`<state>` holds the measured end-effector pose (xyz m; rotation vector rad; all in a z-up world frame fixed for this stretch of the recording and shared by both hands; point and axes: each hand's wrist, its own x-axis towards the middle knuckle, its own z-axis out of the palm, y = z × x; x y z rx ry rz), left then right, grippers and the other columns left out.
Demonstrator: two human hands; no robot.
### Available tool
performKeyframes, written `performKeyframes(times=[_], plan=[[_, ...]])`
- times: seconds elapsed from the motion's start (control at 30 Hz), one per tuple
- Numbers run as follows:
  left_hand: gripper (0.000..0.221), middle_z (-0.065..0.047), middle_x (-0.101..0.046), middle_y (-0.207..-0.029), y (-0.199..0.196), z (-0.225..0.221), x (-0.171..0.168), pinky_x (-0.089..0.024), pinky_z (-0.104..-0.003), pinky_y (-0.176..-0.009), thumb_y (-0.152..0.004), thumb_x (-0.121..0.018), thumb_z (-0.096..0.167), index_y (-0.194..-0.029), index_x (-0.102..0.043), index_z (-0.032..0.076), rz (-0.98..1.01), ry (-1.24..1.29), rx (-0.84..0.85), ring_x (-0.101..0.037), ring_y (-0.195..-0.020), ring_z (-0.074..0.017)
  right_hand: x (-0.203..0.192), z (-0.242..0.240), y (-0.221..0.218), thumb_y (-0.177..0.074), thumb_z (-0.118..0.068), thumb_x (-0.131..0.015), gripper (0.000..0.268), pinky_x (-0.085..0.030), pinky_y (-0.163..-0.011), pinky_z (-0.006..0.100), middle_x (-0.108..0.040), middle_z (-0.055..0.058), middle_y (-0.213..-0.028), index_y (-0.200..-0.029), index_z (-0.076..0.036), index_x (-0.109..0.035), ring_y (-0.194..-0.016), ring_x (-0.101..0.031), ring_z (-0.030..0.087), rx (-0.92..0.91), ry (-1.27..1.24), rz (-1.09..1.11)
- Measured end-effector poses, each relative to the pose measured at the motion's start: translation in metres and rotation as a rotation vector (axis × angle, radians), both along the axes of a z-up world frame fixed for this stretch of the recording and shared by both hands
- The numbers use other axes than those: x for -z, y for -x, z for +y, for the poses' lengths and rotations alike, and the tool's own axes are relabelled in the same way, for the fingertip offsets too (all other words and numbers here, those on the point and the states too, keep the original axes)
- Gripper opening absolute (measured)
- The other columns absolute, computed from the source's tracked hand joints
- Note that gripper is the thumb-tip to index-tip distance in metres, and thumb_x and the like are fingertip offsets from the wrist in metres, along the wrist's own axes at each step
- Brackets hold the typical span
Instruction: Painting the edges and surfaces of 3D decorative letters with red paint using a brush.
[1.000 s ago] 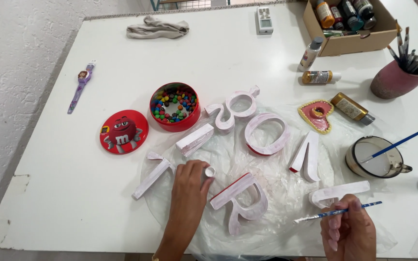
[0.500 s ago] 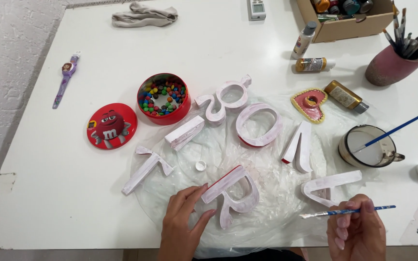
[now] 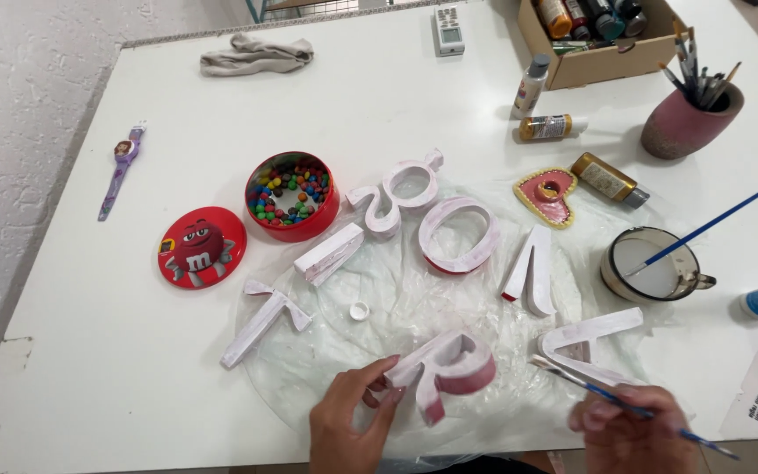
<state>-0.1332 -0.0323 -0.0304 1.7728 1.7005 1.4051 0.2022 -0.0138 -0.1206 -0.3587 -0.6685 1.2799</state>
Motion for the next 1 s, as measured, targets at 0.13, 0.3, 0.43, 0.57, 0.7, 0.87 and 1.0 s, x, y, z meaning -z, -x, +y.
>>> performKeyframes(times=[0.13,0.3,0.43,0.57,0.7,0.87,1.0], plan=[[0.031,0.004,-0.080,-0.089,-0.010,-0.002,0.012,-0.061,-0.025,-0.065,-0.094,-0.080,0.021,-0.124,-0.081,0.018,-0.002,0.054,-0.008,-0.066,-0.073,-0.0117,-0.022,0.001,0.048,-0.108,-0.012,-0.065,0.025,-0.070,-0.089,0.066,-0.068,0.024,-0.104,-0.122,0.008,-0.070,-0.097,-0.073,0.036,0.120,0.038,-0.164],[0.040,-0.001,-0.080,-0.088,-0.014,-0.003,-0.001,-0.064,-0.027,-0.069,-0.090,-0.084,0.022,-0.130,-0.079,0.020,-0.120,0.144,-0.058,-0.070,-0.069,-0.0117,-0.073,0.017,0.083,-0.076,-0.007,-0.092,0.075,-0.058,-0.126,0.044,-0.071,0.025,-0.145,-0.141,-0.002,-0.055,-0.142,-0.071,0.037,0.252,-0.294,-1.019],[0.037,0.001,-0.079,-0.086,-0.014,-0.004,-0.005,-0.063,-0.026,-0.069,-0.090,-0.085,0.021,-0.126,-0.081,0.019,-0.132,0.123,-0.033,-0.069,-0.068,-0.0104,-0.096,0.029,0.097,-0.081,-0.008,-0.091,0.068,-0.058,-0.120,0.039,-0.072,0.022,-0.143,-0.139,-0.002,-0.056,-0.137,-0.074,0.029,0.362,-0.406,-1.247],[0.039,-0.002,-0.082,-0.094,-0.014,-0.008,-0.006,-0.066,-0.026,-0.074,-0.087,-0.089,0.024,-0.125,-0.081,0.017,-0.185,0.124,0.012,-0.075,-0.079,-0.0118,-0.109,0.035,0.103,-0.086,-0.006,-0.087,0.066,-0.057,-0.121,0.036,-0.073,0.017,-0.144,-0.143,-0.002,-0.055,-0.138,-0.073,0.027,0.329,-0.372,-1.271],[0.047,-0.001,-0.079,-0.093,-0.013,-0.010,0.001,-0.066,-0.024,-0.077,-0.084,-0.094,0.019,-0.128,-0.078,0.015,-0.092,-0.017,0.019,-0.075,-0.074,-0.0096,-0.116,0.038,0.107,-0.086,-0.006,-0.085,0.064,-0.059,-0.122,0.039,-0.073,0.017,-0.141,-0.143,-0.001,-0.055,-0.140,-0.072,0.030,0.327,-0.363,-1.253],[0.041,-0.002,-0.082,-0.105,-0.013,-0.003,0.003,-0.069,-0.023,-0.081,-0.083,-0.094,0.010,-0.121,-0.080,0.013,-0.036,-0.156,0.000,-0.077,-0.084,-0.0110,-0.115,0.038,0.108,-0.087,-0.005,-0.084,0.064,-0.059,-0.121,0.040,-0.073,0.018,-0.141,-0.143,0.000,-0.054,-0.140,-0.072,0.031,0.319,-0.356,-1.248],[0.037,-0.006,-0.086,-0.114,-0.014,-0.001,0.000,-0.071,-0.024,-0.083,-0.082,-0.094,0.009,-0.116,-0.080,0.011,-0.100,-0.163,0.027,-0.083,-0.091,-0.0144,-0.112,0.037,0.108,-0.087,-0.002,-0.084,0.063,-0.059,-0.122,0.041,-0.073,0.022,-0.140,-0.142,0.001,-0.054,-0.141,-0.071,0.033,0.266,-0.319,-1.177]])
